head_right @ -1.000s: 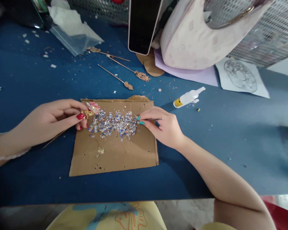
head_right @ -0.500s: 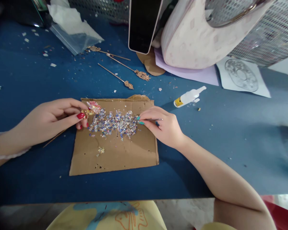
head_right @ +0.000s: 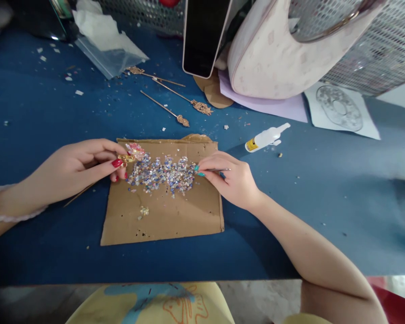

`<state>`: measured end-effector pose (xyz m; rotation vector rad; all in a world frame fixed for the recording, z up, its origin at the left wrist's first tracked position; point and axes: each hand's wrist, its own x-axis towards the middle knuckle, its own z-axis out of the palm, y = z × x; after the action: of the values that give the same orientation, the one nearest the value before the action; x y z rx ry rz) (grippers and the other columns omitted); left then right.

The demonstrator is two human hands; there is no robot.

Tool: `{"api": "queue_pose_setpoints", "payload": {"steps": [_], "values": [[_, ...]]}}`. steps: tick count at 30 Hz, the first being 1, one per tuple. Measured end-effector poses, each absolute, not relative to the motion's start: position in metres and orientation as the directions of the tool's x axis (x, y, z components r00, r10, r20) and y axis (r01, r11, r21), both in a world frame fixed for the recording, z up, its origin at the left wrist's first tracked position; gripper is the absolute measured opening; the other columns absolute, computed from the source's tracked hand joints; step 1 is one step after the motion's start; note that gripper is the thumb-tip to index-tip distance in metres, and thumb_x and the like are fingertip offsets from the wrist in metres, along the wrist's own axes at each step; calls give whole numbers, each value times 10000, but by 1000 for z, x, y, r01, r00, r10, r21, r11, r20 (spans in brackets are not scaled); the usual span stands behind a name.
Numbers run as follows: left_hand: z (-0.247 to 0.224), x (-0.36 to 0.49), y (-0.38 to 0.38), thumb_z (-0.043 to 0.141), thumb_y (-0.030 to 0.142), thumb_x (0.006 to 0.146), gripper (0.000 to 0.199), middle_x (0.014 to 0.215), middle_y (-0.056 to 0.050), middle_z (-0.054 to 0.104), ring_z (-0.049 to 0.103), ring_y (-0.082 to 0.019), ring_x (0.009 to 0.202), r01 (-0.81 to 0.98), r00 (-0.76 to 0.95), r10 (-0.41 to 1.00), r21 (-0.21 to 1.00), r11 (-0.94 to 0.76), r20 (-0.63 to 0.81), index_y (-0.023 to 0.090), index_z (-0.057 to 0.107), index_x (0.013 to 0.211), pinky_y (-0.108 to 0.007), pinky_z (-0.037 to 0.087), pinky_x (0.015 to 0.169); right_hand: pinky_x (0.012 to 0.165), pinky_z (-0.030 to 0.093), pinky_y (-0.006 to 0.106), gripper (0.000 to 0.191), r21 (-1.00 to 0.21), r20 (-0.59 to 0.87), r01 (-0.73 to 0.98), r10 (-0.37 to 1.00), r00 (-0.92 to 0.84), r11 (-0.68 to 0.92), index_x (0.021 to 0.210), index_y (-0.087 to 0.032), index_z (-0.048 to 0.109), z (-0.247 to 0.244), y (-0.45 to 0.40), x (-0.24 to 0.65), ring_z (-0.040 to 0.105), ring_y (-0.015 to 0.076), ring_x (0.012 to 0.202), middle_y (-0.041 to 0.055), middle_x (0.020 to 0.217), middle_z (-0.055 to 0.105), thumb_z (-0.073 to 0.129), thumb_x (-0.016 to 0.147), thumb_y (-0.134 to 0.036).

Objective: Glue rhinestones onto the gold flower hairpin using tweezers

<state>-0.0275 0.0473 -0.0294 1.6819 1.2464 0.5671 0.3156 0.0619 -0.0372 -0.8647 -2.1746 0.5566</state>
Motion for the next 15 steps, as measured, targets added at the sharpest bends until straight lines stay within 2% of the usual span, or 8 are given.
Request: {"api": "queue_pose_setpoints", "payload": {"steps": [8, 12, 15], "values": [[-30, -27, 47, 570, 389, 981, 191, 803, 18, 760, 706, -146, 685, 477, 371, 916, 878, -48, -152, 278, 626, 1126, -231, 568, 649, 741, 651, 318, 201, -620, 486, 379, 715, -503, 687, 926, -204, 758, -36, 61, 314, 770, 186, 866, 60, 883, 803, 640, 904, -43], [-29, -25, 48, 579, 386, 969, 210, 793, 16, 755, 703, -150, 676, 464, 372, 916, 885, -43, -151, 260, 623, 1130, -240, 563, 638, 760, 645, 331, 195, -656, 521, 270, 681, -515, 705, 935, -195, 744, -31, 49, 306, 768, 186, 857, 54, 863, 795, 660, 890, -25], [-29, -23, 48, 570, 373, 968, 222, 786, 14, 755, 699, -152, 671, 467, 373, 916, 883, -52, -143, 241, 623, 1138, -256, 561, 637, 803, 638, 337, 162, -670, 514, 176, 622, -591, 721, 936, -194, 702, -26, 33, 291, 760, 162, 834, 48, 861, 786, 650, 927, -40]]}}
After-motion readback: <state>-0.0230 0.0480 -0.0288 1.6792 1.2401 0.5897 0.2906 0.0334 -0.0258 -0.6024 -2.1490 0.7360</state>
